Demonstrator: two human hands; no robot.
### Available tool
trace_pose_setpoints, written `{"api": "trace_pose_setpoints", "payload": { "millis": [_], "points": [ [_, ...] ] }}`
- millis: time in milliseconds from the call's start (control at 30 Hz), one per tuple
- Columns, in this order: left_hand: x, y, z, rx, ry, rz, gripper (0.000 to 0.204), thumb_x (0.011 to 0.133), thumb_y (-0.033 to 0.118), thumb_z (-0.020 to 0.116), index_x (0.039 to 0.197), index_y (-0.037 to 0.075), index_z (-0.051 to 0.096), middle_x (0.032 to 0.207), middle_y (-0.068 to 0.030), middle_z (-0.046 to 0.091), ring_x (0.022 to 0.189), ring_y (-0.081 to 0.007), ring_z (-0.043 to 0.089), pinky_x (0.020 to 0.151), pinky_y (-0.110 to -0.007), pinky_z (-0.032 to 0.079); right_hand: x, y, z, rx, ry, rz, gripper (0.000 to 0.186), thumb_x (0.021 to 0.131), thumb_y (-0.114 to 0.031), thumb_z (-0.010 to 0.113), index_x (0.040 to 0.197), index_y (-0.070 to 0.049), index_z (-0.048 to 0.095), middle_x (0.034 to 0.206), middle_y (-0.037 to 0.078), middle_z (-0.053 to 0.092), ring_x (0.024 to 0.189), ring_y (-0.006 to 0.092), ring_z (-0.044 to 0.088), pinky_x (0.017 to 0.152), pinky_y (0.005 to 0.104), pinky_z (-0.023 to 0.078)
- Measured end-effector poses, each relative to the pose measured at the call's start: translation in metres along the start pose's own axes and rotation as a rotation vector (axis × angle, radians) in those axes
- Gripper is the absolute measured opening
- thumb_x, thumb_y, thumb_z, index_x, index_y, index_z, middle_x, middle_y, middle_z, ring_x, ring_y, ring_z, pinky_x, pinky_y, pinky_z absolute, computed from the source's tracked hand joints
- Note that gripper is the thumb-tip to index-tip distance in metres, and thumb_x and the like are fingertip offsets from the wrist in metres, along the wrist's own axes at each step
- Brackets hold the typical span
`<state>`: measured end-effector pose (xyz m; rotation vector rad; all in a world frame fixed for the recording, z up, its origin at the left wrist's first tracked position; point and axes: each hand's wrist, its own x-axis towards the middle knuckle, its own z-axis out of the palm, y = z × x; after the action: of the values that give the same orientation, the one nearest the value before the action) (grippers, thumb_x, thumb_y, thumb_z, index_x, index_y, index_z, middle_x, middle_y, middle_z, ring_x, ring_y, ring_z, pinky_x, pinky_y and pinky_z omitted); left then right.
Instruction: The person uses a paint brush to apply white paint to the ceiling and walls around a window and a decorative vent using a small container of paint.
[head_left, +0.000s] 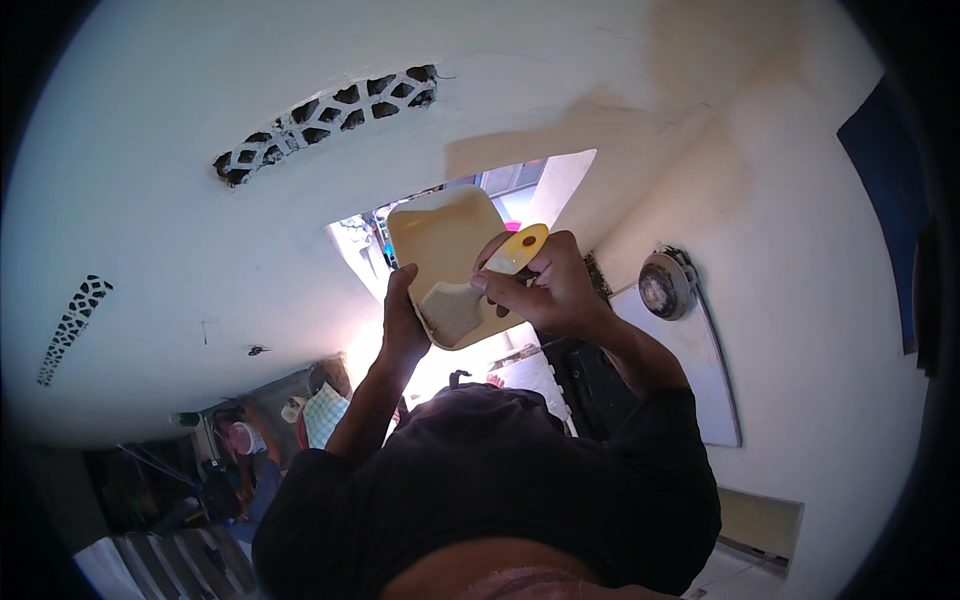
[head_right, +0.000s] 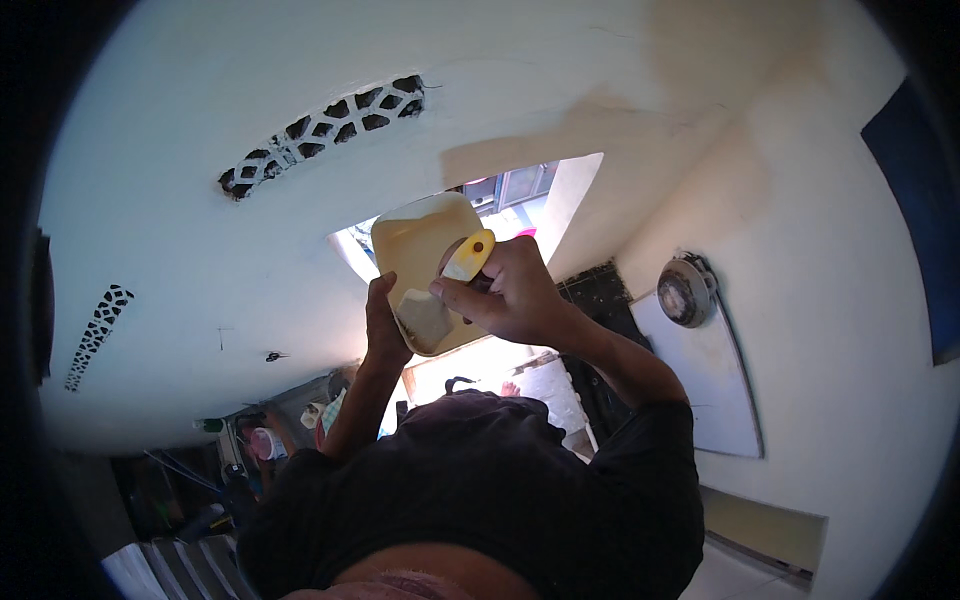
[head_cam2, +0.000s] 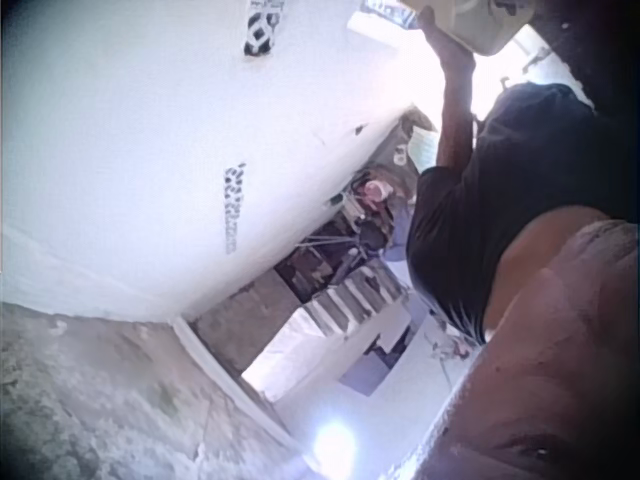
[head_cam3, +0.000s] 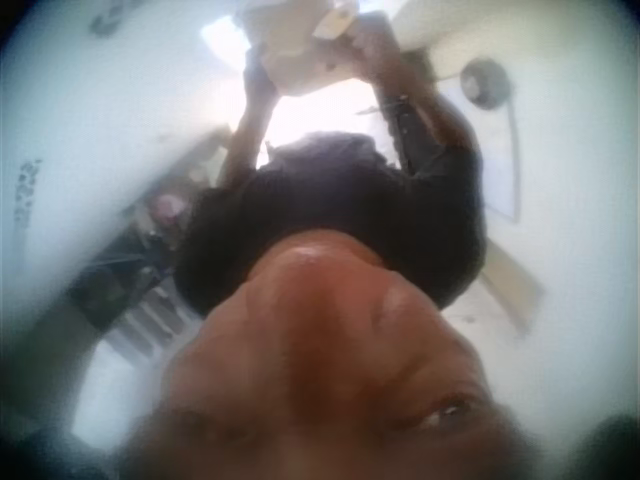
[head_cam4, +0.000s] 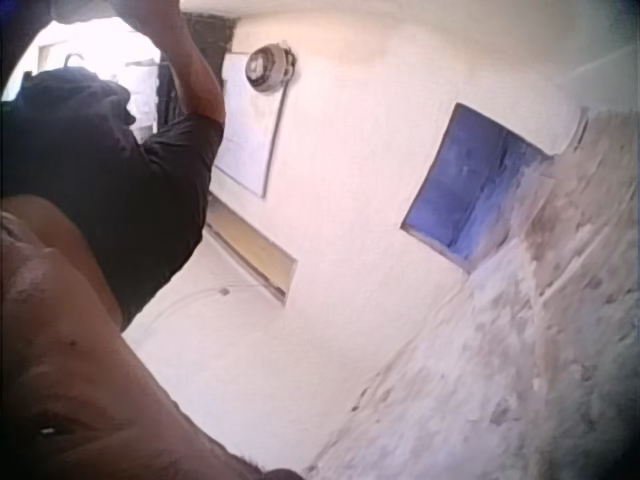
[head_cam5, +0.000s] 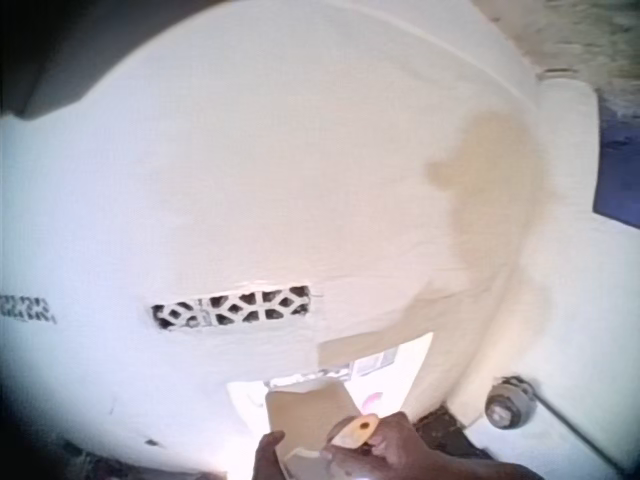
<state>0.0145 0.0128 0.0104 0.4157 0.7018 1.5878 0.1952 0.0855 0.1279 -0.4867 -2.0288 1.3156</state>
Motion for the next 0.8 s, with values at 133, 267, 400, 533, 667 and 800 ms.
{"api": "trace_pose_setpoints", "payload": {
  "millis": [133, 267, 400, 533, 667, 800],
  "points": [
    [-0.002, -0.003, 0.0, -0.009, 0.022, 0.037, 0.049, 0.095, 0.036, 0.039, 0.123, -0.002, 0.052, 0.112, -0.0146, 0.062, 0.102, -0.0232, 0.064, 0.089, -0.038, 0.052, -0.004, -0.013, -0.012, 0.086, 0.03, 0.08, 0.008, 0.087, -0.002, 0.067, 0.09, 0.005, 0.067, 0.074, 0.008, 0.067, 0.06, 0.0095, 0.063, 0.053, 0.0225, 0.052],
    [-0.002, -0.01, -0.011, -0.019, -0.055, 0.032, 0.049, 0.095, 0.036, 0.04, 0.123, -0.003, 0.053, 0.109, -0.0139, 0.063, 0.099, -0.0223, 0.064, 0.087, -0.037, 0.053, 0.005, -0.014, -0.036, -0.046, 0.158, -0.045, 0.008, 0.089, -0.003, 0.066, 0.087, 0.004, 0.067, 0.072, 0.005, 0.065, 0.056, 0.0074, 0.06, 0.051, 0.0211, 0.049],
    [-0.006, -0.012, -0.004, -0.005, -0.017, 0.023, 0.047, 0.096, 0.035, 0.04, 0.121, -0.002, 0.054, 0.106, -0.0123, 0.064, 0.097, -0.0208, 0.064, 0.084, -0.035, 0.053, 0.027, -0.011, -0.043, -0.328, 0.164, -0.19, 0.01, 0.087, -0.011, 0.068, 0.087, -0.001, 0.068, 0.064, 0.005, 0.065, 0.051, 0.0093, 0.058, 0.049, 0.0249, 0.044],
    [-0.007, -0.012, 0.002, 0.041, -0.047, 0.018, 0.045, 0.096, 0.034, 0.039, 0.118, -0.002, 0.055, 0.104, -0.0117, 0.064, 0.094, -0.0198, 0.064, 0.081, -0.034, 0.053, 0.045, -0.003, -0.048, -0.506, 0.013, -0.276, 0.014, 0.086, -0.017, 0.07, 0.09, -0.004, 0.066, 0.073, 0.008, 0.067, 0.06, 0.0166, 0.064, 0.056, 0.028, 0.049],
    [-0.007, -0.013, 0.001, 0.051, -0.028, 0.012, 0.044, 0.098, 0.034, 0.038, 0.114, -0.002, 0.057, 0.098, -0.0098, 0.064, 0.089, -0.0179, 0.065, 0.078, -0.032, 0.054, 0.052, 0.0, -0.054, -0.65, -0.084, -0.272, 0.02, 0.085, -0.023, 0.072, 0.096, -0.007, 0.066, 0.082, 0.009, 0.07, 0.066, 0.0218, 0.067, 0.063, 0.0299, 0.051],
    [-0.007, -0.01, 0.012, 0.174, -0.06, 0.065, 0.042, 0.099, 0.032, 0.036, 0.109, -0.001, 0.06, 0.093, -0.0086, 0.065, 0.085, -0.0167, 0.065, 0.075, -0.031, 0.053, 0.042, -0.004, -0.057, -0.734, -0.008, -0.322, 0.02, 0.084, -0.023, 0.073, 0.096, -0.007, 0.067, 0.079, 0.011, 0.07, 0.062, 0.0221, 0.066, 0.06, 0.0293, 0.051]
  ]
}}
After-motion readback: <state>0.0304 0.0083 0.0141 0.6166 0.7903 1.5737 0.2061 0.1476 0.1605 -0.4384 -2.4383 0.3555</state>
